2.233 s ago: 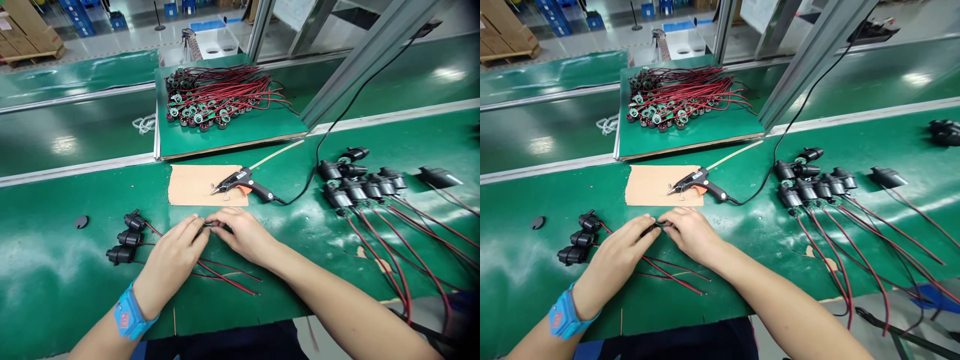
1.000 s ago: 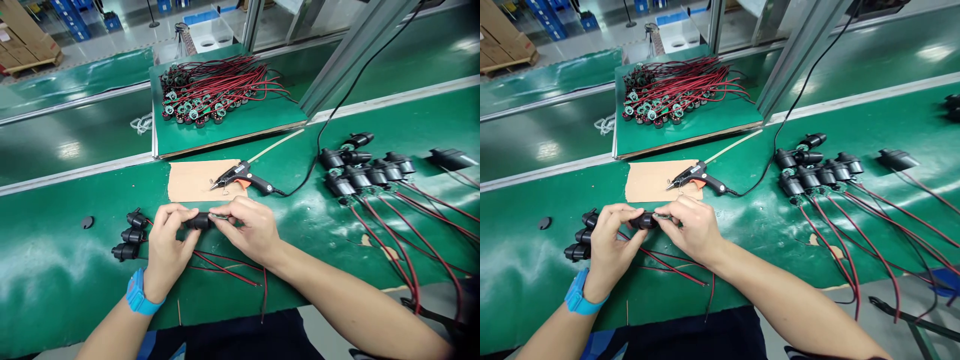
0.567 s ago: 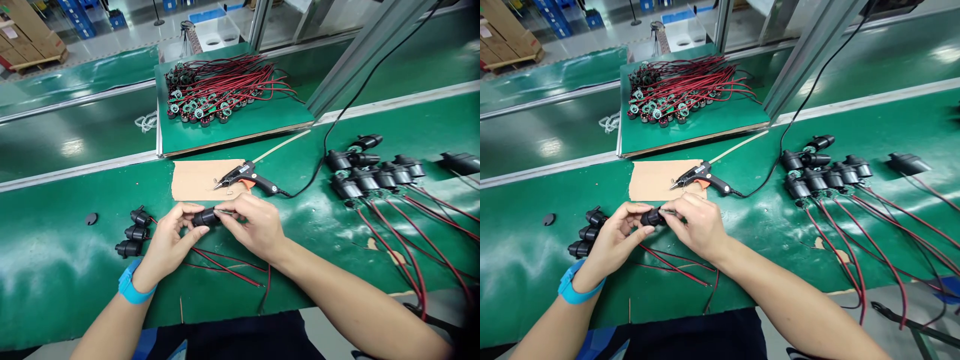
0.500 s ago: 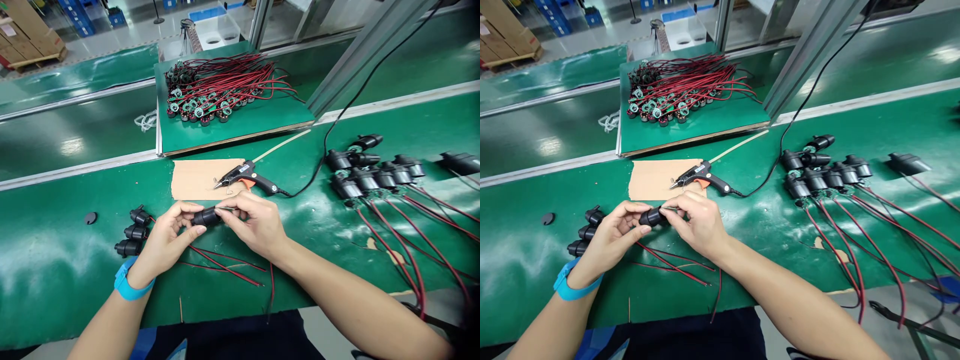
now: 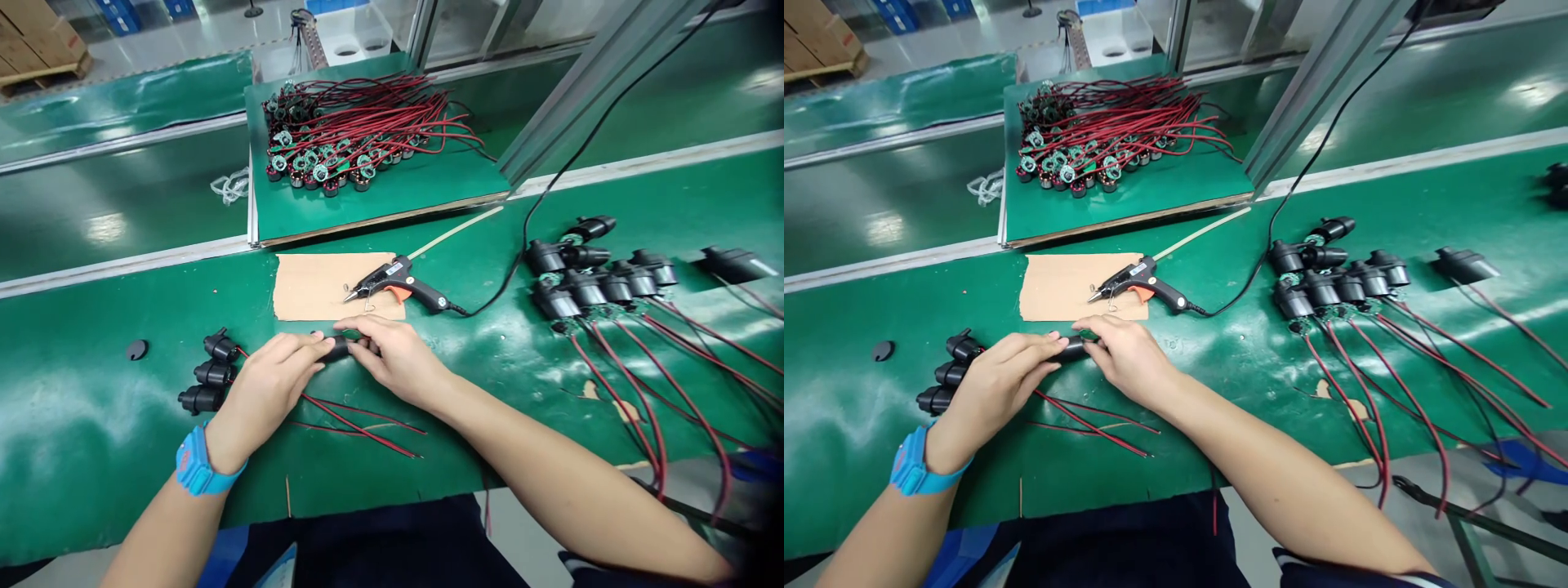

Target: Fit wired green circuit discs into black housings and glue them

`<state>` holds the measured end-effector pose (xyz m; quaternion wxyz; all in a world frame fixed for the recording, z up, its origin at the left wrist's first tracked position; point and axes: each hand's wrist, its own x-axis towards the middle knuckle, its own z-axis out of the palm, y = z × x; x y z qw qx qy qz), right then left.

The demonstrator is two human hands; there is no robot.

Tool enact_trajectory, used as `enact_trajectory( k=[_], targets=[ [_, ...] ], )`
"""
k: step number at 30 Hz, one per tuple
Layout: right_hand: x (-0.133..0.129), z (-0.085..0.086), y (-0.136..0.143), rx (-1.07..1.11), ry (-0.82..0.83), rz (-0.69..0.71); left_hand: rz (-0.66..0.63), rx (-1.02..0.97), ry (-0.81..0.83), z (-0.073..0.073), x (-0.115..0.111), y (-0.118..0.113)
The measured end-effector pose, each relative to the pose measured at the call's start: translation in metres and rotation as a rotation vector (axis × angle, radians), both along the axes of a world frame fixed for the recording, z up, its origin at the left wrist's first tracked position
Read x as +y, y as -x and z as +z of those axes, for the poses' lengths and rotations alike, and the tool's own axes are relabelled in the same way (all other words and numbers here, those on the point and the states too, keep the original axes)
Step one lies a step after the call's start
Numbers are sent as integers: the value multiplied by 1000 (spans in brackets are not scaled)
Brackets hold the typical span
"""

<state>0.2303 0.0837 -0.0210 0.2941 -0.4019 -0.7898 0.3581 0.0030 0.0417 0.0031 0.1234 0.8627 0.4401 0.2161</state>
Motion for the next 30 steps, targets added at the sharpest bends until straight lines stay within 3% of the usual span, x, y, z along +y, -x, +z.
enact_trajectory(
  k=[3, 6, 9, 12, 17, 21, 25, 28, 30],
  targets=[
    [-1, 7, -3, 67, -16, -49, 76, -130, 107, 4, 1, 1],
    [-4, 14, -4, 200, -105, -86, 134, -371, 366, 8, 1, -1],
    [-9, 19, -4, 315, -199, -63, 120, -622, 669, 8, 1, -5],
    [-12, 22, -5, 338, -238, -17, 90, -698, 828, 7, 1, -7],
    [-7, 27, -10, 355, -160, 26, 129, -903, 951, 9, 1, -2],
    [-5, 29, -11, 380, -55, 58, 165, -836, 897, 6, 0, -3],
    [-7, 31, -10, 386, -139, 74, 74, -753, 930, 0, -1, -9],
    [-7, 32, -12, 384, -179, 108, 10, -860, 1122, 0, -1, -12],
    [-6, 34, -15, 373, -189, 129, 28, -948, 1140, 2, 0, -11]
  ],
)
